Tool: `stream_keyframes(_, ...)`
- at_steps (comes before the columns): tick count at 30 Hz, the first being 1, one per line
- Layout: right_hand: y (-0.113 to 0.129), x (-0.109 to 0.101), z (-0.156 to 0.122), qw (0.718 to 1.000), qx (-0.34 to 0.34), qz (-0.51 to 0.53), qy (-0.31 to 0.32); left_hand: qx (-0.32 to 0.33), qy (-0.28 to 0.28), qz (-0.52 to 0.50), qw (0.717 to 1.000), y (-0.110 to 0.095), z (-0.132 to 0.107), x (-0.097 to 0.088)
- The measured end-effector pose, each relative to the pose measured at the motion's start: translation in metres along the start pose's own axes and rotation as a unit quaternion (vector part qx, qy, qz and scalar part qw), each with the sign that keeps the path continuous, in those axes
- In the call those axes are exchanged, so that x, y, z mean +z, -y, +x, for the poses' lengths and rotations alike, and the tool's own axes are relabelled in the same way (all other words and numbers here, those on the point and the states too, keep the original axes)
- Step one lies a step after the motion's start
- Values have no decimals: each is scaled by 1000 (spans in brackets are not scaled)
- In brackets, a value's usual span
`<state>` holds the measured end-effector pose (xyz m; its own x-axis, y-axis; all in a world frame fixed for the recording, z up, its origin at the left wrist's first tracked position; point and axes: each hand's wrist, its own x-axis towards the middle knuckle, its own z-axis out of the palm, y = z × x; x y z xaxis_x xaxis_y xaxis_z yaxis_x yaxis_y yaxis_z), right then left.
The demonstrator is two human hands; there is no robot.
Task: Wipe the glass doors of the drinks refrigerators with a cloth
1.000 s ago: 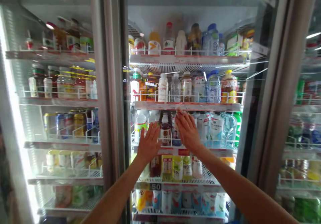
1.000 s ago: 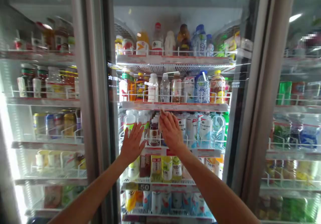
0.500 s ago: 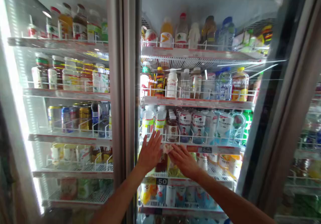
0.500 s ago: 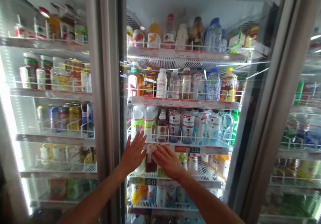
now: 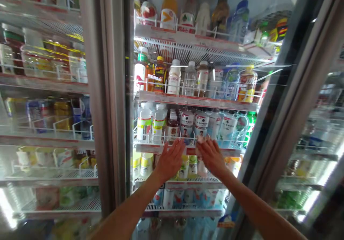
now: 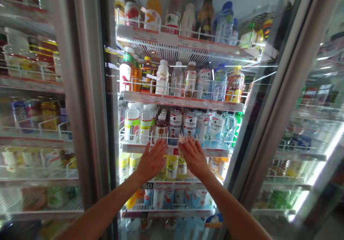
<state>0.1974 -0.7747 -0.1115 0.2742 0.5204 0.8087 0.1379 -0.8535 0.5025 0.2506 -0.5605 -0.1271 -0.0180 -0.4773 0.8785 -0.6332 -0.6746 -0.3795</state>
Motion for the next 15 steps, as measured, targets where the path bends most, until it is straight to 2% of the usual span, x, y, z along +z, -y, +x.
stream_keyframes(3, -26, -5, -9, 997, 63, -27, -45, 6, 9, 19, 1000, -15, 18, 5)
stream_keyframes(5, -33, -7, -31, 998, 40, -15, -35, 13, 15, 27, 999, -27, 25, 8)
stream_keyframes(7, -38, -8, -57, 1000, -15, 7, -4, 18, 22, 29, 999, -39, 27, 12)
stream_keyframes(9, -51, -10, -72, 999, -43, 18, 15, 14, 27, 27, 999, -51, 30, 16)
stream_keyframes(11, -72, -14, -68, 1000, -1, 10, 1, 2, 23, 14, 1000, -64, 37, 20)
stream_keyframes(13, -90, -16, -50, 996, 77, 4, -46, -16, 6, -20, 1000, -83, 50, 23)
stream_keyframes(15, -95, -16, -34, 991, 104, 30, -74, -46, -19, -85, 995, -105, 67, 27)
